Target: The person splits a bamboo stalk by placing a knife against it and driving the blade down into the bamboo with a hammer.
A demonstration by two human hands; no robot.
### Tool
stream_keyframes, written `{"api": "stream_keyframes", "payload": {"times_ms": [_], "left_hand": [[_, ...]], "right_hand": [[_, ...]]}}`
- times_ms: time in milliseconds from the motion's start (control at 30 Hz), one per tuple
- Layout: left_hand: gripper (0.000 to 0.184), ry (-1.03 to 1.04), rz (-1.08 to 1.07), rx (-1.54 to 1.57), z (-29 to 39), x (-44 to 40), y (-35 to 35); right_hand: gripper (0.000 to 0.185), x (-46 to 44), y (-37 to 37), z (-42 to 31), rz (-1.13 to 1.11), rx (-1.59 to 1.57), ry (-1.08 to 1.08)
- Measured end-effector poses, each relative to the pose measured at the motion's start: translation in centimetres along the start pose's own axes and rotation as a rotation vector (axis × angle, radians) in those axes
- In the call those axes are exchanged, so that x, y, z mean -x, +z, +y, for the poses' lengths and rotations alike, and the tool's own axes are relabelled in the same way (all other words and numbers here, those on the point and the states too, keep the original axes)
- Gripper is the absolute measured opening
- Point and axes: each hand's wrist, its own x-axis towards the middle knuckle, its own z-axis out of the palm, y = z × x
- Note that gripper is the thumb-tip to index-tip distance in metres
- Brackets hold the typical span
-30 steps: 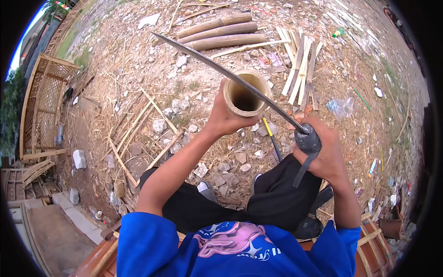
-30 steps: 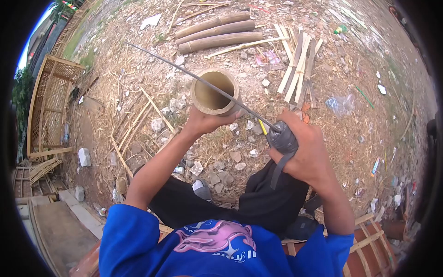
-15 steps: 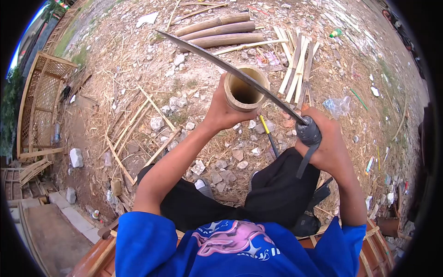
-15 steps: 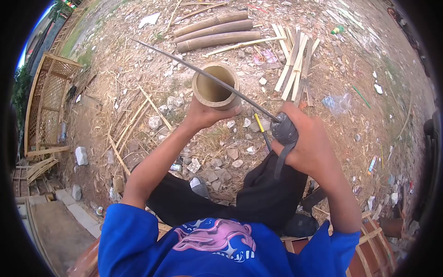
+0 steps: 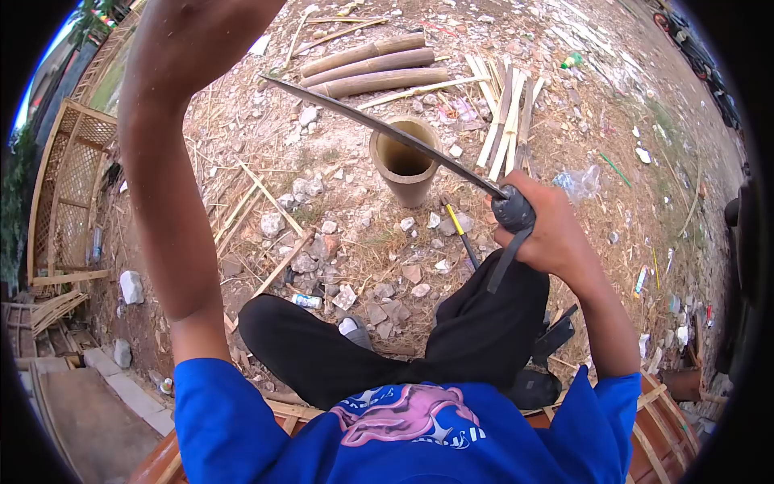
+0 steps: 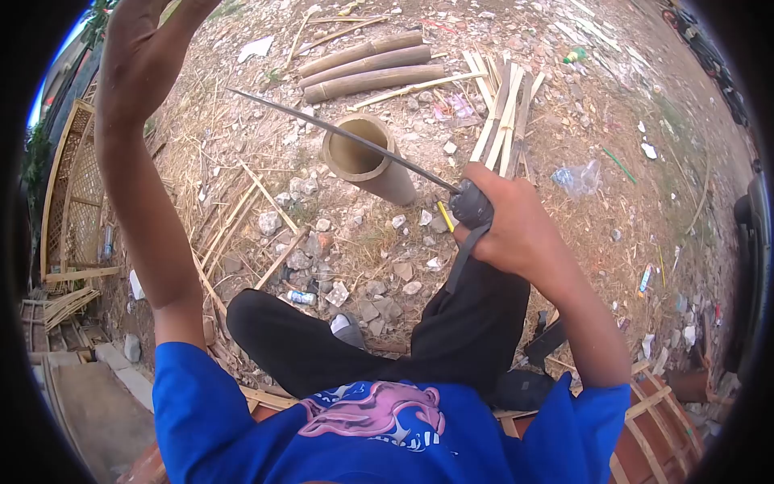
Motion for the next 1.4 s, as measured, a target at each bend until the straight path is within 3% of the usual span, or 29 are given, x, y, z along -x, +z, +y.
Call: {"api": "stream_keyframes", "payload": {"times_ms": [100,233,500,600,633,667,700,767,800,867,967,1067,1100,1167,1200,1300,1400], "left_hand": [[0.041,0.142,-0.042,-0.163,1.1,-3.0,1.5],[0.032,0.217,-0.044,-0.017,0.4,-4.6,2.6],[0.058,-0.103,-0.222,-0.003,-0.2,-4.6,6.9],[0.071,-0.153,-0.212,0.191,-4.3,0.6,13.2],[0.075,-0.15,-0.219,0.299,-3.6,0.7,13.0],[0.075,-0.331,-0.422,0.369,-4.0,-0.1,11.5],[0.077,-0.335,-0.407,0.449,-4.8,-0.8,9.3],[0.079,-0.385,-0.534,0.176,-3.2,-0.4,9.4],[0.079,-0.312,-0.568,0.051,-2.2,-0.4,9.2],[0.079,-0.186,-0.426,-0.031,-1.1,-1.8,7.9],[0.073,0.095,-0.233,0.192,1.5,-2.9,4.8],[0.067,-0.04,-0.525,0.321,2.3,-0.9,7.7],[0.063,-0.357,-0.764,0.043,0.7,1.5,13.2],[0.086,-0.126,-0.404,0.051,-2.0,2.7,15.2],[0.064,-0.095,-0.435,-0.042,-2.7,3.4,15.6],[0.074,-0.199,-0.59,0.101,-1.9,1.5,13.0],[0.077,-0.142,-0.527,0.126,2.6,-2.3,5.8]], "right_hand": [[0.029,0.4,0.1,0.6,0.035,-0.059,0.012],[0.031,0.7,0.3,1.2,0.081,-0.044,-0.028],[0.035,0.5,-0.5,0.2,0.004,-0.033,0.061],[0.035,0.4,-1.1,-1.2,0.034,0.02,-0.044],[0.035,0.3,-0.8,-1.1,0.034,0.007,-0.003],[0.036,0.3,-0.6,-0.8,0.029,-0.006,0.04],[0.036,-0.6,-1.1,-0.4,0.042,0.001,0.057],[0.036,-0.4,-1.4,0.1,0.034,-0.035,0.092],[0.035,-0.3,-1.5,0.4,0.036,-0.042,0.101],[0.034,-0.3,-1.8,0.6,0.03,0.001,0.096],[0.035,0.1,-1.2,0.6,0.056,0.023,0.077],[0.036,0.5,-1.2,0.3,0.024,0.011,0.099],[0.036,0.1,-1.3,0.2,0.055,0.027,0.068],[0.036,-0.1,-1.2,-0.1,0.068,0.034,0.009],[0.036,-0.3,-1.5,0.0,0.042,0.028,0.034],[0.035,-0.3,-1.7,0.1,0.022,0.034,0.039],[0.035,-0.3,-1.8,0.2,0.036,0.0,0.06]]}}
